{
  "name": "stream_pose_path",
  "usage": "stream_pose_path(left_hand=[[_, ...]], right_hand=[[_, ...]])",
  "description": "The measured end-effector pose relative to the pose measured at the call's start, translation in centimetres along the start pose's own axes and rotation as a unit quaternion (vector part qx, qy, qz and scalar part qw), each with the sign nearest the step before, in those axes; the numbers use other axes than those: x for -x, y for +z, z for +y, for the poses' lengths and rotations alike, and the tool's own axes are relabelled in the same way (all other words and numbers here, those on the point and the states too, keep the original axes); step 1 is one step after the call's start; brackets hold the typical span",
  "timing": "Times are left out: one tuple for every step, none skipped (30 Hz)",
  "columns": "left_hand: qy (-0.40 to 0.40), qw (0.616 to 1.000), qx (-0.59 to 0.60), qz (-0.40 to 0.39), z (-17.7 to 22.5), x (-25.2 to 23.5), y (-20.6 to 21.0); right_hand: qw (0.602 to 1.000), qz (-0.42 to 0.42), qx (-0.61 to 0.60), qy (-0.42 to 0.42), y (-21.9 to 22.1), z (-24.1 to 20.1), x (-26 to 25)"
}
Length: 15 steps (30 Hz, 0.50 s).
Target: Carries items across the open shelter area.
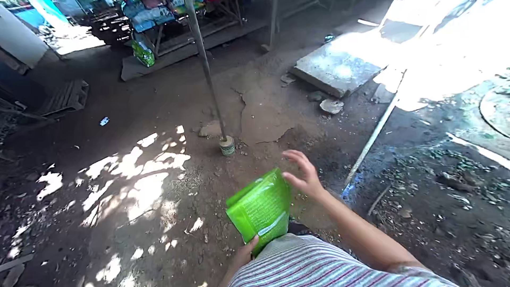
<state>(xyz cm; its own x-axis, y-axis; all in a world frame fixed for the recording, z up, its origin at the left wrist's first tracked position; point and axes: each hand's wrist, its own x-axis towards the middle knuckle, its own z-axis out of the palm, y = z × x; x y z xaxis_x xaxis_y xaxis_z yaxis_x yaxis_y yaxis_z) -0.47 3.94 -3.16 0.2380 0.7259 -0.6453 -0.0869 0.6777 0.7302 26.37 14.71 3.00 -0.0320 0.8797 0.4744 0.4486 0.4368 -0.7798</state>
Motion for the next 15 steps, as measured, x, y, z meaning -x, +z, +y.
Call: stream_pose_path(left_hand=[[0.028, 0.999, 0.042, -0.018, 0.4, -2.4, -0.7], [0.043, 0.995, 0.079, -0.033, 1.3, -4.4, -1.0], [0.049, 0.991, 0.114, -0.045, 2.4, -6.5, -1.2], [0.045, 0.988, 0.134, -0.055, 3.9, -8.5, -1.2], [0.034, 0.988, 0.137, -0.058, 5.7, -10.5, -1.1], [0.025, 0.99, 0.127, -0.05, 7.6, -12.6, -0.8], [0.014, 0.993, 0.108, -0.034, 9.5, -14.8, -0.5], [0.008, 0.997, 0.076, -0.018, 11.5, -17.0, -0.3], [0.004, 0.999, 0.035, -0.001, 13.8, -19.2, 0.0], [0.004, 1.0, 0.001, 0.018, 16.3, -21.5, 0.2], [0.005, 0.999, -0.024, 0.035, 18.8, -23.9, 0.8], [0.004, 0.998, -0.031, 0.048, 20.7, -26.2, 1.2], [0.009, 0.998, -0.028, 0.051, 21.8, -28.5, 1.3], [0.038, 0.999, -0.015, 0.029, 22.0, -31.5, 0.8], [0.119, 0.992, 0.01, -0.044, 20.9, -35.4, -0.4]], right_hand=[[0.998, -0.004, -0.031, 0.057, -0.5, 2.0, -0.6], [0.988, -0.046, -0.071, 0.127, -0.6, 3.9, -0.8], [0.972, -0.097, -0.112, 0.185, -0.3, 5.9, -1.0], [0.956, -0.136, -0.144, 0.216, 0.5, 7.5, -1.3], [0.946, -0.157, -0.168, 0.228, 1.5, 9.0, -1.9], [0.938, -0.163, -0.192, 0.237, 2.5, 10.4, -2.9], [0.929, -0.151, -0.217, 0.259, 3.4, 11.7, -4.3], [0.921, -0.123, -0.232, 0.288, 4.1, 13.2, -6.3], [0.914, -0.104, -0.24, 0.312, 4.3, 14.8, -8.9], [0.912, -0.106, -0.245, 0.311, 3.9, 16.5, -11.9], [0.919, -0.126, -0.248, 0.28, 2.9, 18.3, -15.1], [0.932, -0.158, -0.242, 0.22, 1.8, 20.0, -18.1], [0.946, -0.187, -0.223, 0.142, 0.7, 21.5, -20.8], [0.959, -0.201, -0.189, 0.063, -0.2, 22.9, -23.8], [0.964, -0.213, -0.16, -0.006, -1.1, 24.2, -26.7]])
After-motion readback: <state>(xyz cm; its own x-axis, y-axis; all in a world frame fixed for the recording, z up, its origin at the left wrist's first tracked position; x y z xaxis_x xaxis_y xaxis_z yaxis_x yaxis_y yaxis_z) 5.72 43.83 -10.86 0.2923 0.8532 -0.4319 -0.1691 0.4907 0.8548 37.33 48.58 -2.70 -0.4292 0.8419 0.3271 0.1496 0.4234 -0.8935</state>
